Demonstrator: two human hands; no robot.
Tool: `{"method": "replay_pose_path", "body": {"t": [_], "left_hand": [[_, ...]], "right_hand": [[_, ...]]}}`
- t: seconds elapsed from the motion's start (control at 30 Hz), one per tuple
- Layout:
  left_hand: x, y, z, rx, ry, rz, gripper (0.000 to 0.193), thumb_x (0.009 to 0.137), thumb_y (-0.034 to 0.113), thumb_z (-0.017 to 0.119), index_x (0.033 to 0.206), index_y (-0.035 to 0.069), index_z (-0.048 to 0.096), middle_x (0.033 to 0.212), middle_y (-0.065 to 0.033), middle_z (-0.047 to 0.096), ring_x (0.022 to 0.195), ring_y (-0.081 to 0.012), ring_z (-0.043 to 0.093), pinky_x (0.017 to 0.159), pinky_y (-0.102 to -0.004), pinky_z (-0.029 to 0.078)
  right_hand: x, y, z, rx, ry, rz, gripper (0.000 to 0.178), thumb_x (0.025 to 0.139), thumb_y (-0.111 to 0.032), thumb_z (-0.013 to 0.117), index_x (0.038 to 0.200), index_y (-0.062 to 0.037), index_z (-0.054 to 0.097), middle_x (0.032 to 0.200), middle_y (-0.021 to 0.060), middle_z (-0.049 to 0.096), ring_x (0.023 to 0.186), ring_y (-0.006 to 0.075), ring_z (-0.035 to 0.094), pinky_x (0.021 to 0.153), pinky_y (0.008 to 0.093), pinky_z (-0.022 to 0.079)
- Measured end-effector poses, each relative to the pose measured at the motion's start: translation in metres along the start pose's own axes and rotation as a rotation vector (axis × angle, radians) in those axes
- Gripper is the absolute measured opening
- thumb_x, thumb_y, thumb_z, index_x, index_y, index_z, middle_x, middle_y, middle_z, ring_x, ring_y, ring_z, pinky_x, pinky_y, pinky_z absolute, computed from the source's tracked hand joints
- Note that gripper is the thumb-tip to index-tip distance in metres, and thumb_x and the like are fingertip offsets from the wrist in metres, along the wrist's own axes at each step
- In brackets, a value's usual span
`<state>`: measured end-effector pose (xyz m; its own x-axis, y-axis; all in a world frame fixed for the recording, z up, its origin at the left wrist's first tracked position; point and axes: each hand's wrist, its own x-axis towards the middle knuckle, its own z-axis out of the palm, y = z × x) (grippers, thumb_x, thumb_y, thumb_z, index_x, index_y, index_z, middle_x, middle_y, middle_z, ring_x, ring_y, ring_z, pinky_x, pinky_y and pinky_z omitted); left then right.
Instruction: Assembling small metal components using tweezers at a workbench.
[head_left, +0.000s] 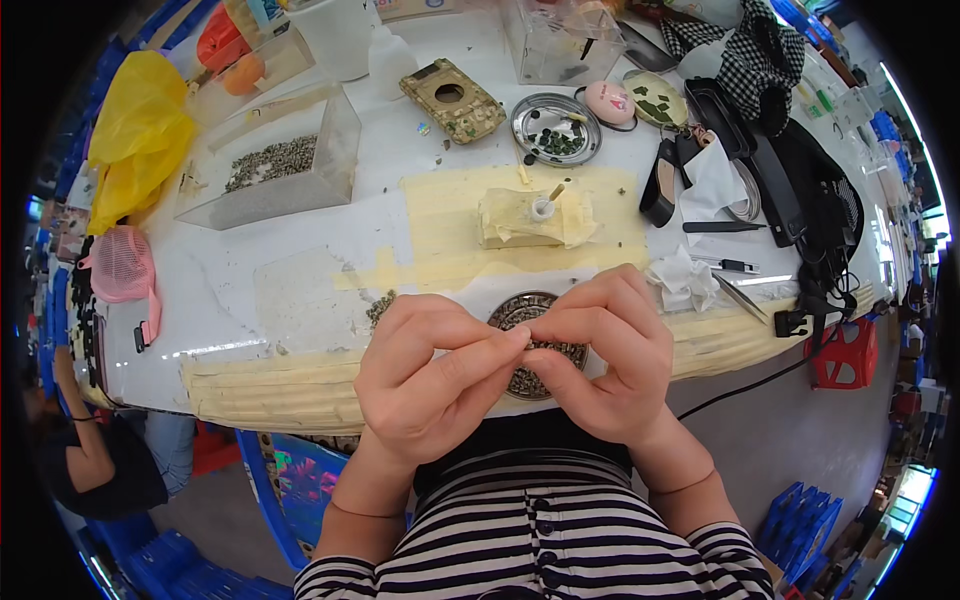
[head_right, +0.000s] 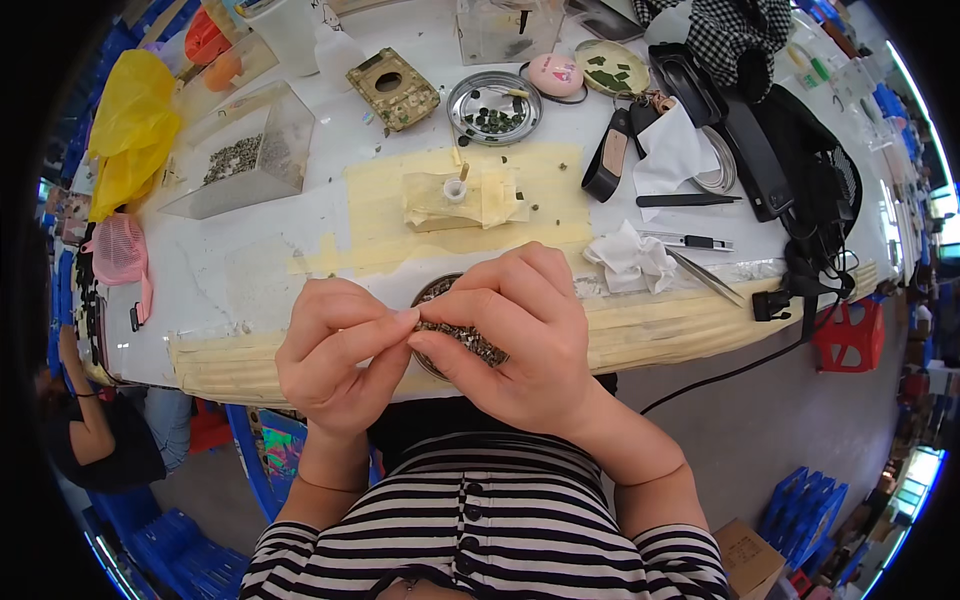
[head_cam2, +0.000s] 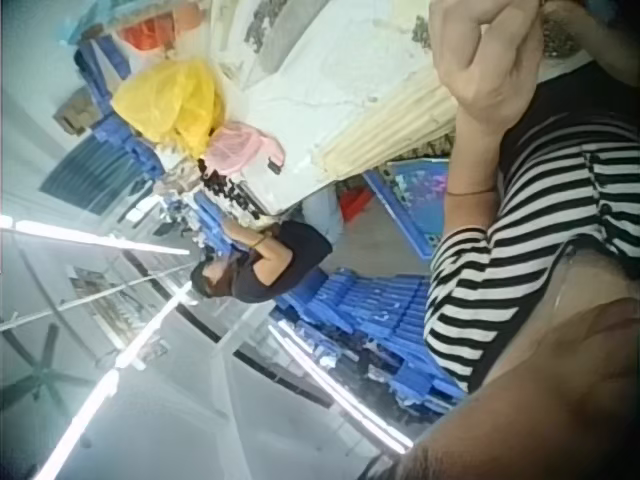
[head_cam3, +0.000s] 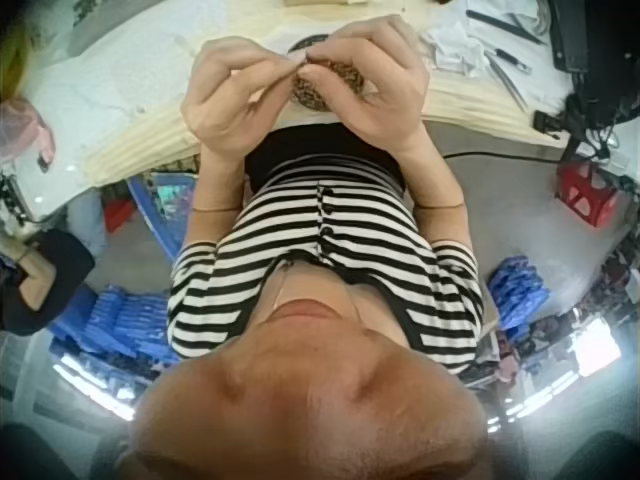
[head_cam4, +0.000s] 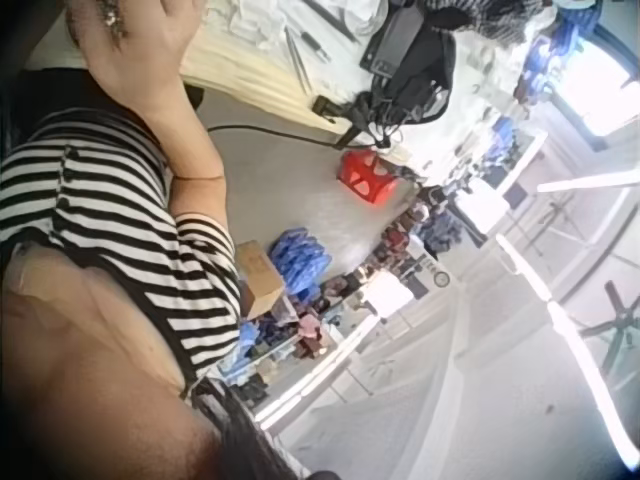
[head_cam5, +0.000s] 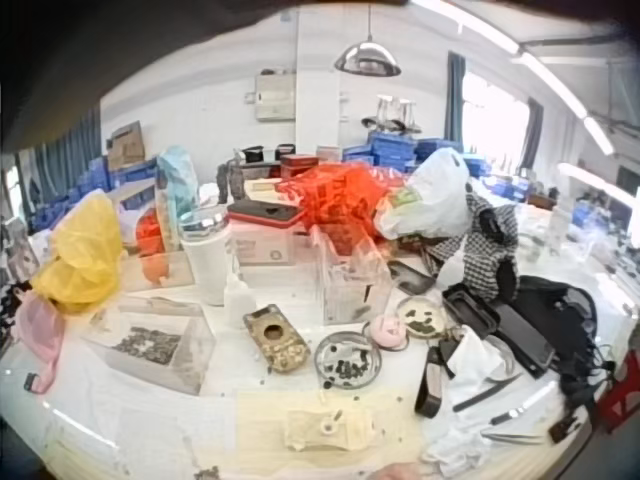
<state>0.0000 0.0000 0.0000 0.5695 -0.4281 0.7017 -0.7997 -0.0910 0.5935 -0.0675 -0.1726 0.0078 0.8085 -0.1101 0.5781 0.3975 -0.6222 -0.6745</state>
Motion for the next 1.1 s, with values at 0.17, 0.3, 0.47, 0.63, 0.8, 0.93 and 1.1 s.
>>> {"method": "replay_pose_path", "body": {"t": [0.17,0.3,0.47,0.63,0.8,0.93,1.1], "left_hand": [[0.0026,-0.0008,0.0,0.013,0.0,0.034,0.036,0.062,-0.004,0.083,0.097,0.005,0.078,0.083,-0.0033,0.066,0.074,-0.0217,0.059,0.065,-0.0315,0.049],[0.0032,-0.0013,0.0029,0.024,0.028,0.013,0.035,0.062,-0.006,0.082,0.095,0.003,0.077,0.081,-0.0041,0.066,0.073,-0.0217,0.059,0.064,-0.0317,0.048],[0.003,-0.0015,0.0033,0.025,0.064,-0.008,0.032,0.063,-0.007,0.082,0.094,0.002,0.076,0.08,-0.0046,0.065,0.072,-0.0215,0.06,0.062,-0.0316,0.047],[0.0042,-0.0006,0.0037,0.029,0.051,-0.024,0.031,0.065,-0.007,0.081,0.094,0.003,0.075,0.08,-0.0048,0.065,0.071,-0.0218,0.06,0.062,-0.0318,0.047],[0.0024,-0.0013,0.0041,0.019,0.07,-0.031,0.032,0.064,-0.007,0.082,0.094,0.003,0.075,0.08,-0.0046,0.065,0.072,-0.0217,0.06,0.062,-0.0316,0.047],[0.0021,-0.0007,0.0031,0.029,0.067,-0.018,0.033,0.064,-0.005,0.083,0.094,0.003,0.076,0.08,-0.0041,0.064,0.072,-0.0208,0.059,0.062,-0.0313,0.046],[0.0018,-0.0003,0.0032,0.04,0.065,-0.004,0.035,0.063,-0.004,0.083,0.096,0.004,0.077,0.081,-0.0027,0.064,0.072,-0.0199,0.058,0.063,-0.031,0.046]], "right_hand": [[0.0015,0.0048,0.0033,0.129,-0.018,0.052,0.021,0.069,-0.013,0.086,0.084,-0.0103,0.071,0.081,0.002,0.065,0.075,0.0202,0.055,0.07,0.0319,0.04],[0.0018,0.0025,0.0055,-0.041,0.093,-0.075,0.022,0.068,-0.014,0.086,0.084,-0.0125,0.071,0.083,-0.0006,0.064,0.074,0.0191,0.054,0.068,0.0323,0.039],[0.0057,0.0023,0.0091,-0.108,0.118,-0.148,0.025,0.065,-0.014,0.087,0.085,-0.0144,0.071,0.082,-0.0031,0.063,0.074,0.0182,0.052,0.068,0.0325,0.037],[0.007,-0.0023,0.0069,-0.201,0.165,-0.243,0.027,0.064,-0.017,0.087,0.088,-0.0143,0.073,0.083,-0.0041,0.063,0.074,0.0176,0.052,0.071,0.0325,0.037],[0.0057,0.0024,0.0092,-0.207,0.159,-0.206,0.026,0.066,-0.019,0.086,0.089,-0.014,0.075,0.084,-0.0043,0.065,0.075,0.0179,0.052,0.072,0.0325,0.037],[0.0055,0.004,0.0077,-0.161,0.126,-0.155,0.025,0.068,-0.019,0.085,0.089,-0.013,0.075,0.084,-0.0038,0.066,0.076,0.0187,0.053,0.072,0.0325,0.038],[0.0053,0.0047,0.0073,-0.127,0.081,-0.144,0.021,0.07,-0.017,0.084,0.088,-0.0113,0.075,0.083,-0.0024,0.066,0.076,0.0196,0.053,0.073,0.0326,0.039]]}}
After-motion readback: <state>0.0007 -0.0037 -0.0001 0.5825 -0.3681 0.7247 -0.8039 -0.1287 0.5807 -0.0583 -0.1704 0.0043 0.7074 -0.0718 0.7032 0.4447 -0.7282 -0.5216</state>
